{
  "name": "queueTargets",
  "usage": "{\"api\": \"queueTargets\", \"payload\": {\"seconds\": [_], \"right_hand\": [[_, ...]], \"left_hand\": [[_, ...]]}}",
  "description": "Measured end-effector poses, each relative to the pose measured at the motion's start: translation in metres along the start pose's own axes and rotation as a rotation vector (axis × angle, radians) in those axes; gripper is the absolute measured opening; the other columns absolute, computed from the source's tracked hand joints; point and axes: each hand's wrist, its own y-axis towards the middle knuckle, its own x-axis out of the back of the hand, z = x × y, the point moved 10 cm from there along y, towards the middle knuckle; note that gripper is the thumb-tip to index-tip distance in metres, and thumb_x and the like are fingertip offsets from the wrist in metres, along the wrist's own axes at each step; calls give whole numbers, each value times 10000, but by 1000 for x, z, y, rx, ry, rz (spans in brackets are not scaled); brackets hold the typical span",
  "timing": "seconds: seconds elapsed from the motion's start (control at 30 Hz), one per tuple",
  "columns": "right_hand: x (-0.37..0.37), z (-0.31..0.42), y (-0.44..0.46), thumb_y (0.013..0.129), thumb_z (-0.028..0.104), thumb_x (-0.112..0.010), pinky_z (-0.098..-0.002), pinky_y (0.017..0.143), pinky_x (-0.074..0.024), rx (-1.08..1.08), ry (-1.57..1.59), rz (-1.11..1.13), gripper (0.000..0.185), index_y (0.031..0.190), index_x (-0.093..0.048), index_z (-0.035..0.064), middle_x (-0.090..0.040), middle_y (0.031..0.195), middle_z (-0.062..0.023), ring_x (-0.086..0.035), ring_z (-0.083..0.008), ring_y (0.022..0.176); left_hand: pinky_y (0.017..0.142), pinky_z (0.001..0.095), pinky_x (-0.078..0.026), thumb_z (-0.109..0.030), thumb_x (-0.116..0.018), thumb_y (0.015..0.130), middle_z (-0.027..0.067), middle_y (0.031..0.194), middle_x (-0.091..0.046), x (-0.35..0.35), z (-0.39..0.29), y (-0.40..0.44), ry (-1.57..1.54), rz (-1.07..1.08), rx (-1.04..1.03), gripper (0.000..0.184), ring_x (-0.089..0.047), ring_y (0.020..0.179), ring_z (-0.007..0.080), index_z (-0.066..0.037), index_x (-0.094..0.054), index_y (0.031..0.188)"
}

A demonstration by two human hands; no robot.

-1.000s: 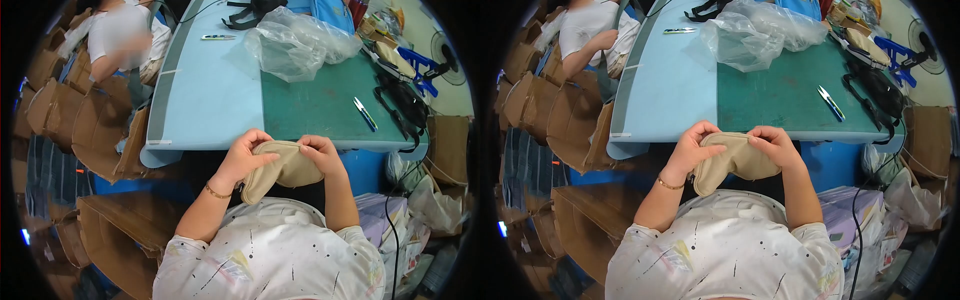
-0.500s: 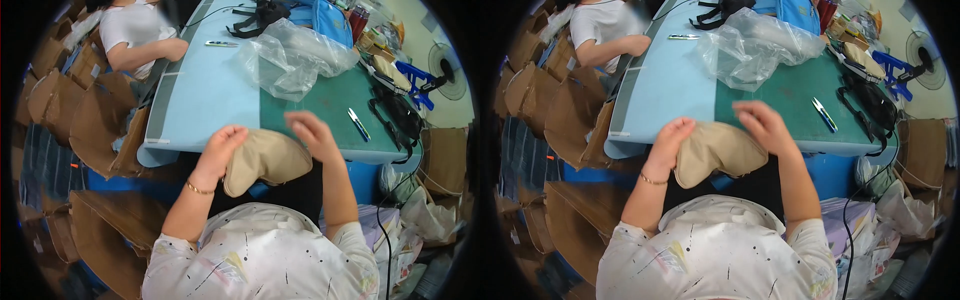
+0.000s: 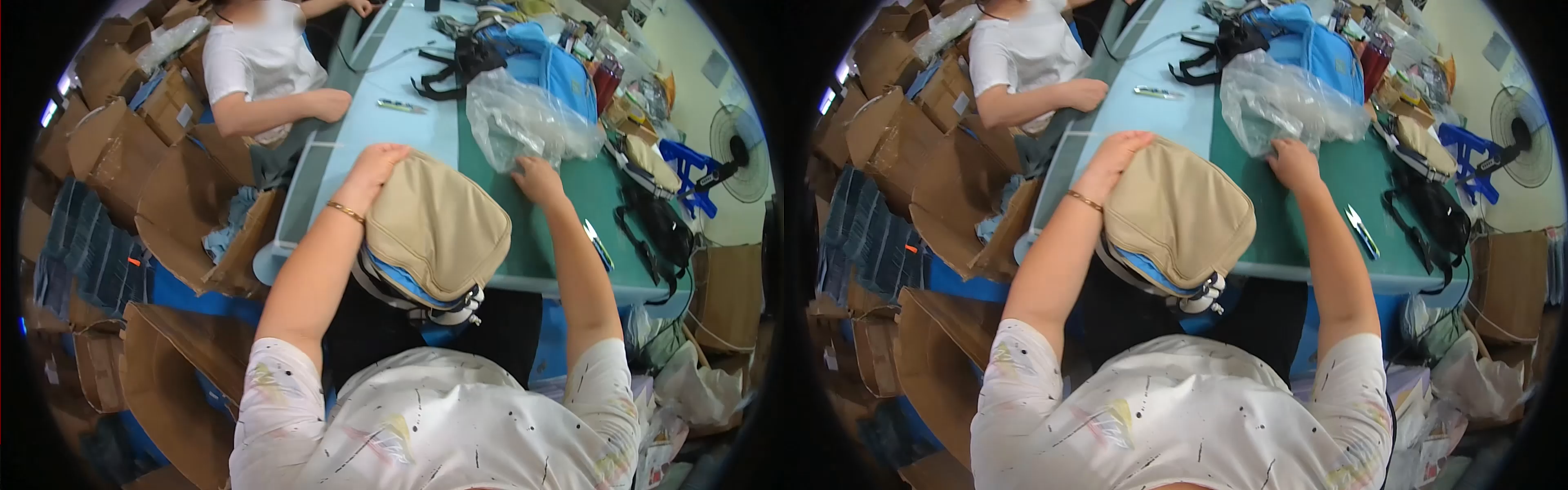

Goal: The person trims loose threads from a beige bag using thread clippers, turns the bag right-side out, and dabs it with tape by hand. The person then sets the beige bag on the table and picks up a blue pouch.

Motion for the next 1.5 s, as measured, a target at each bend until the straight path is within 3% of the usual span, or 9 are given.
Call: {"api": "queueTargets", "payload": {"seconds": [0.27,0.57,0.7,0.8,0.9,1.0,1.17,1.33,1.5], "right_hand": [[98,63,-7,827,270,-571,-400,737,-492,-17,448,-192,232,961,-678,113,-665,897,-91,-604,-318,891],[38,125,46,857,235,-624,-282,797,-476,7,1203,389,358,1129,-610,3,-661,1008,-85,-611,-162,904],[9,128,71,843,228,-629,-289,803,-479,167,1127,398,355,1131,-612,20,-665,1008,-94,-621,-178,906],[10,137,90,804,213,-629,-315,791,-489,291,563,577,325,1086,-638,51,-672,993,-111,-635,-226,888],[33,157,115,804,237,-618,-323,761,-493,237,527,528,292,1024,-660,50,-677,946,-121,-637,-245,851],[17,171,124,820,250,-599,-346,735,-490,236,647,314,262,967,-668,44,-672,897,-137,-634,-270,806],[-28,160,115,849,241,-601,-336,716,-485,125,884,94,251,950,-658,18,-659,868,-159,-629,-272,781],[-13,156,107,889,224,-574,-289,710,-459,115,1014,114,229,950,-643,14,-645,817,-98,-571,-157,740],[-32,149,104,896,266,-565,-284,711,-457,62,1129,186,285,982,-639,4,-645,832,-70,-566,-144,750]], "left_hand": [[671,246,-475,-132,-682,813,47,848,-618,-47,-27,48,153,34,-120,199,-576,757,107,-9,-581,931],[712,250,-492,-46,-687,777,67,892,-600,-12,-41,48,-92,89,-107,246,-580,787,130,-17,-530,964],[708,247,-484,-7,-672,765,69,886,-596,0,-29,60,-96,91,-136,254,-573,788,124,-16,-518,967],[700,242,-476,18,-656,755,70,885,-592,7,-18,66,25,21,-99,258,-565,785,122,-13,-512,968],[705,231,-472,12,-645,770,55,878,-589,24,-23,67,79,-117,-149,232,-562,767,111,-20,-518,963],[694,234,-472,22,-640,757,67,879,-592,46,-30,73,106,-229,-212,250,-563,774,120,-3,-507,967],[703,229,-482,-26,-679,766,78,914,-626,47,-8,86,19,-102,-50,256,-586,794,110,15,-567,993],[677,227,-488,-49,-695,771,63,892,-638,27,-15,74,94,-49,1,243,-593,765,102,21,-594,981],[689,223,-480,-31,-690,765,46,868,-624,18,-14,73,60,4,-16,195,-574,765,93,2,-598,934]]}}
